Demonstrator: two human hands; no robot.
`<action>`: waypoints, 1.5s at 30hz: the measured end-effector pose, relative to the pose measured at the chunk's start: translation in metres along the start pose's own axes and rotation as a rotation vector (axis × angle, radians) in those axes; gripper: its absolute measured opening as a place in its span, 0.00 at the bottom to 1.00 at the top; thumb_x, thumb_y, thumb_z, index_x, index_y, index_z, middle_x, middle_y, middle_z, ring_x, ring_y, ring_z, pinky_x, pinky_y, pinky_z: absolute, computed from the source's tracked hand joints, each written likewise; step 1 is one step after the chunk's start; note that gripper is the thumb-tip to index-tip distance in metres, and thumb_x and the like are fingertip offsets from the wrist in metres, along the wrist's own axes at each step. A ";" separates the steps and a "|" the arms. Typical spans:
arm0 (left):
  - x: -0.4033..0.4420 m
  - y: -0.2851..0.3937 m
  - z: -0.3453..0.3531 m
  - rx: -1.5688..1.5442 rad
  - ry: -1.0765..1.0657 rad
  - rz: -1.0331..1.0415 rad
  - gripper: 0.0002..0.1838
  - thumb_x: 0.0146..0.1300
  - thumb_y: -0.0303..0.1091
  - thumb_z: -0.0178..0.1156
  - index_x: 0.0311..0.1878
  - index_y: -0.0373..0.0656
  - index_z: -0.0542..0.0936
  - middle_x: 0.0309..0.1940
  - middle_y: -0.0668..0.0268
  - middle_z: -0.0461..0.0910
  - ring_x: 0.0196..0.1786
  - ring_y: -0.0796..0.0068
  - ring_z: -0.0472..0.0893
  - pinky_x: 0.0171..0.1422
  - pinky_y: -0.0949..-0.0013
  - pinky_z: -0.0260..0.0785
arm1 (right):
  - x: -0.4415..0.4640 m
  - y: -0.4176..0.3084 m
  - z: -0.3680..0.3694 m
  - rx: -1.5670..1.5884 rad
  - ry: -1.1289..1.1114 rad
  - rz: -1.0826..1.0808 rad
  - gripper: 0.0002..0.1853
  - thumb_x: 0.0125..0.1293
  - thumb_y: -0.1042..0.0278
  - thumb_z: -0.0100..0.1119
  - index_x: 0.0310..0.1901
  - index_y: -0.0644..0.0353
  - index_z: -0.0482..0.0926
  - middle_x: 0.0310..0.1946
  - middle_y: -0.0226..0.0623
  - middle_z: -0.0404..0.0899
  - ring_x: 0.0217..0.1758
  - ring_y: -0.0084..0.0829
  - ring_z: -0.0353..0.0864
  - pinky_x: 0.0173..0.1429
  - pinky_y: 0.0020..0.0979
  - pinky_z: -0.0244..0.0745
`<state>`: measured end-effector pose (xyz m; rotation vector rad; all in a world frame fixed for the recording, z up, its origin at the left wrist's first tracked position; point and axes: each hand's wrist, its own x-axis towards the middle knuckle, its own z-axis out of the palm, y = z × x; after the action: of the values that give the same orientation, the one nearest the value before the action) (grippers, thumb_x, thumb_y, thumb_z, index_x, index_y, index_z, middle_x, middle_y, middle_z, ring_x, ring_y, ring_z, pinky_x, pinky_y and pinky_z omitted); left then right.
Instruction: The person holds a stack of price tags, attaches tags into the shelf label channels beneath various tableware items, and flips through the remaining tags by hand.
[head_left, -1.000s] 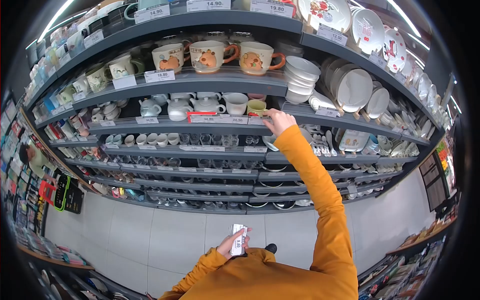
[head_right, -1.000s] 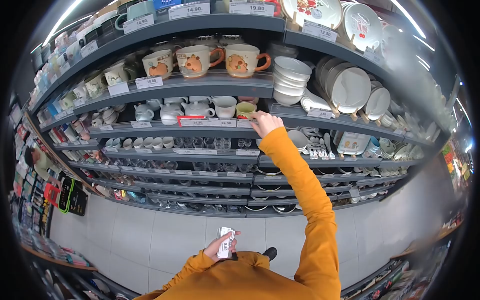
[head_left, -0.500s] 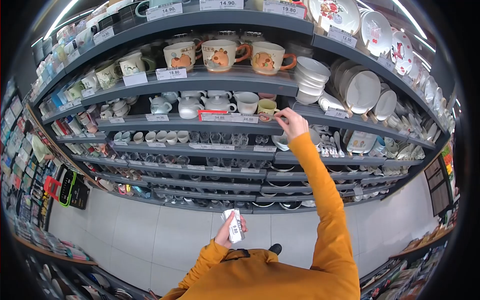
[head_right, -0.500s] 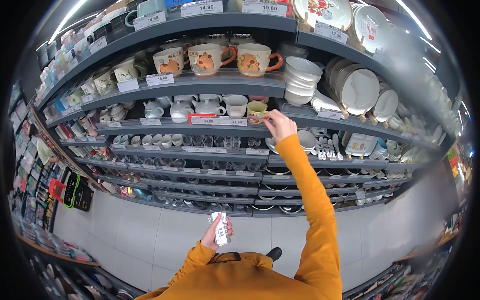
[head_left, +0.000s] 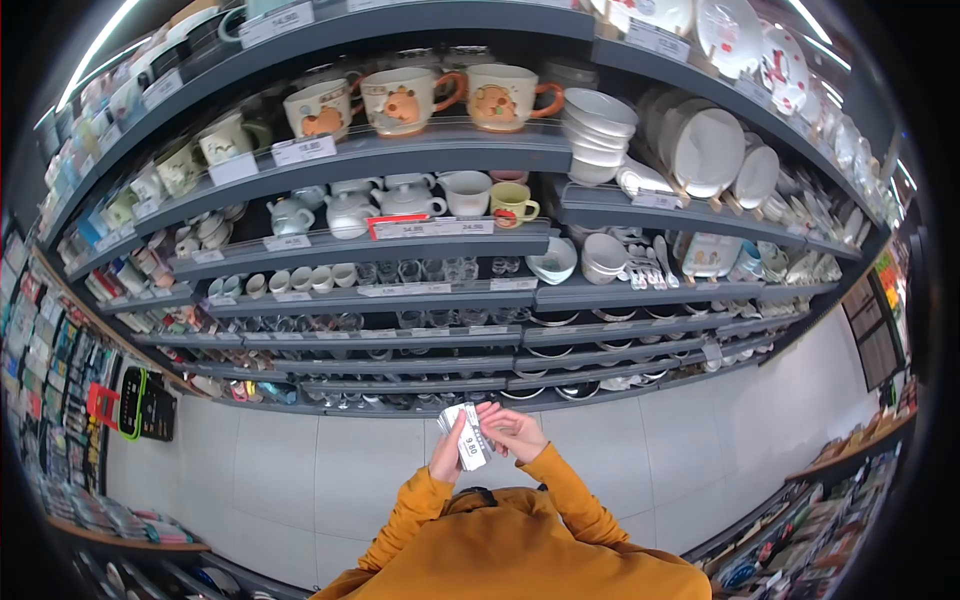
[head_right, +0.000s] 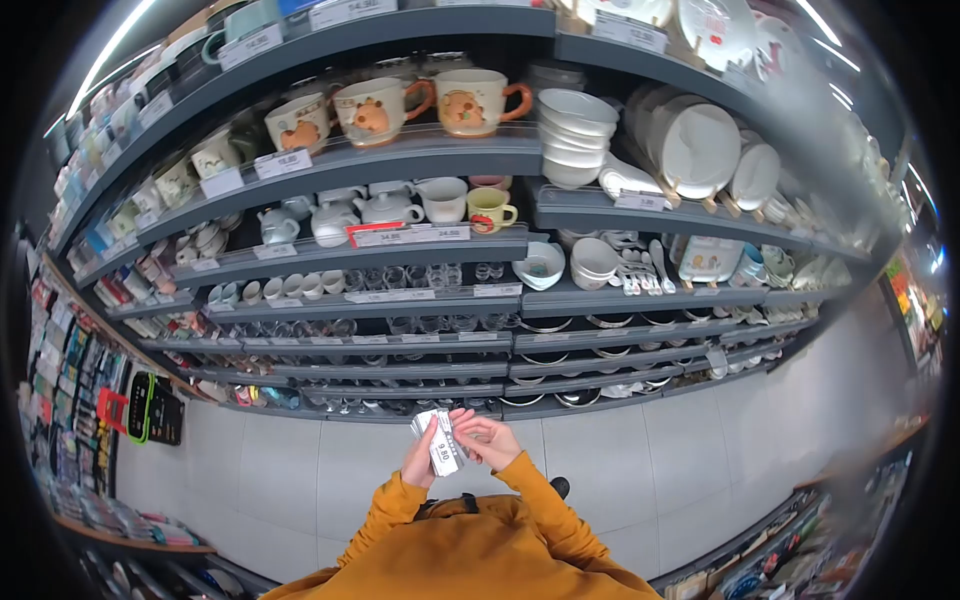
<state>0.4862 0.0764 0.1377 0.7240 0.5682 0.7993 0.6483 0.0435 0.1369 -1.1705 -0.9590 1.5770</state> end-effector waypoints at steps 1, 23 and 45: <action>0.000 -0.003 0.002 -0.016 -0.012 -0.020 0.29 0.76 0.50 0.32 0.65 0.35 0.65 0.67 0.57 0.66 0.64 0.68 0.71 0.65 0.65 0.66 | -0.004 0.000 -0.001 -0.007 -0.025 0.002 0.10 0.65 0.68 0.62 0.45 0.61 0.78 0.34 0.29 0.82 0.24 0.16 0.75 0.25 0.19 0.68; 0.006 -0.079 0.077 -0.085 0.139 -0.161 0.23 0.72 0.49 0.48 0.58 0.39 0.71 0.39 0.59 0.79 0.32 0.72 0.80 0.34 0.72 0.74 | 0.065 -0.345 -0.271 -1.299 0.563 -0.699 0.08 0.59 0.62 0.65 0.37 0.56 0.83 0.31 0.33 0.81 0.25 0.29 0.78 0.33 0.31 0.72; 0.023 -0.144 0.092 0.082 0.667 0.009 0.21 0.66 0.48 0.60 0.48 0.38 0.78 0.34 0.69 0.80 0.32 0.83 0.78 0.34 0.77 0.70 | -0.068 0.025 -0.109 -0.140 0.117 -0.083 0.10 0.61 0.66 0.67 0.41 0.62 0.81 0.31 0.27 0.82 0.27 0.13 0.73 0.29 0.17 0.66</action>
<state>0.6256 -0.0086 0.0820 0.5229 1.2022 1.0334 0.7568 -0.0225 0.1037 -1.2879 -1.0406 1.3780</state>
